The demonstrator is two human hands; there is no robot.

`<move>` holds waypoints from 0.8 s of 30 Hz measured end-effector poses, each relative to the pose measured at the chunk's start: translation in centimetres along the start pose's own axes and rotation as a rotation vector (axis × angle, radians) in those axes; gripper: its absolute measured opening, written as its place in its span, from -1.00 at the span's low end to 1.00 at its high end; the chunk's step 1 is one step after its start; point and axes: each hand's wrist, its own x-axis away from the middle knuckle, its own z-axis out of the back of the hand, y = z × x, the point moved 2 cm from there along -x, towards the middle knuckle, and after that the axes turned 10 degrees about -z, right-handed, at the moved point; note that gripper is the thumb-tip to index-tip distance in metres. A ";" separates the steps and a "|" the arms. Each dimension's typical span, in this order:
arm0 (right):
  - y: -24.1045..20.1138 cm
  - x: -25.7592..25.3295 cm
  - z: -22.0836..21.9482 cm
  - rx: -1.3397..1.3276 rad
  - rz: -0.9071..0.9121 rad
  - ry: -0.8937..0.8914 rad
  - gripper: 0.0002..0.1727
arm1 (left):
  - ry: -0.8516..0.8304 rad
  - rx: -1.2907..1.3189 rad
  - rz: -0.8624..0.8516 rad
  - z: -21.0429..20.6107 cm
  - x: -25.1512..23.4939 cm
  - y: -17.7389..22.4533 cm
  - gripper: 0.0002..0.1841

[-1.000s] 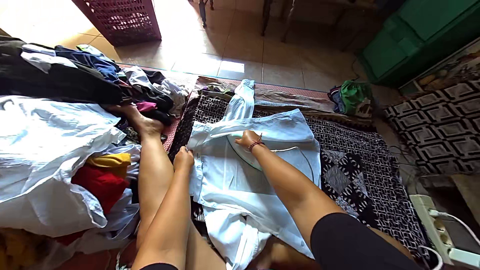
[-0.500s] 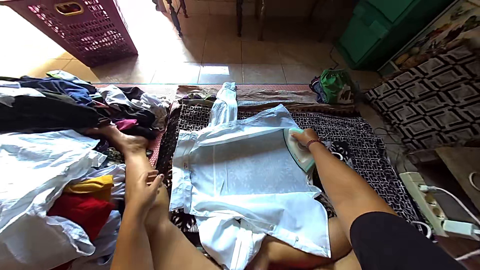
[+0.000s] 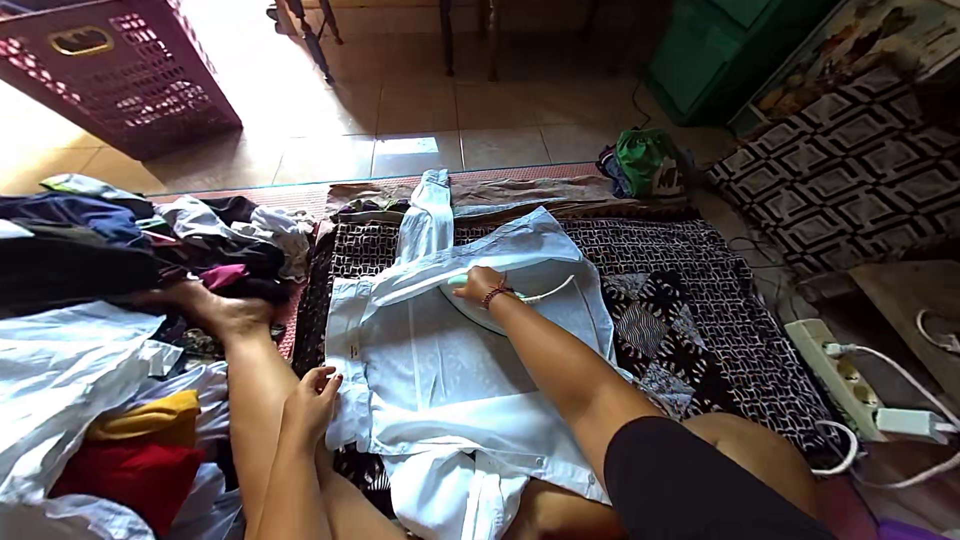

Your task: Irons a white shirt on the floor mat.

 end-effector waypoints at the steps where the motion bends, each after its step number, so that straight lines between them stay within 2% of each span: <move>1: -0.1 0.0 0.1 -0.010 -0.007 0.018 -0.42 | 0.035 -0.026 -0.019 0.2 0.1 -0.1 -0.67; 4: 3.4 -0.7 1.5 -0.090 -0.045 0.092 -0.42 | 0.126 -0.017 -0.082 0.8 0.7 -0.5 -0.72; 8: 13.9 -0.4 5.3 -0.177 -0.212 0.226 -0.35 | 0.210 0.137 -0.036 1.2 1.9 -0.1 -0.74; 11: 21.8 0.4 7.0 -0.261 -0.359 0.314 -0.28 | 0.083 0.077 -0.015 1.3 2.9 0.1 -0.67; 13: 24.0 0.5 7.4 -0.257 -0.394 0.299 -0.26 | -0.025 -0.001 -0.034 1.4 3.2 0.1 -0.63; 16: 24.1 -0.7 6.5 -0.222 -0.298 0.240 -0.30 | -0.071 -0.035 -0.056 1.2 3.2 0.4 -0.62; 18: 21.8 -0.6 4.5 -0.147 -0.155 0.148 -0.31 | -0.039 -0.030 -0.083 1.0 3.0 0.3 -0.63; 22: 11.8 4.4 -2.0 0.078 0.137 -0.179 -0.36 | 0.060 -0.032 -0.135 0.4 2.3 0.3 -0.67; 24: 7.5 7.7 -5.2 0.157 0.235 -0.260 -0.37 | 0.115 -0.058 -0.153 0.2 1.8 0.4 -0.69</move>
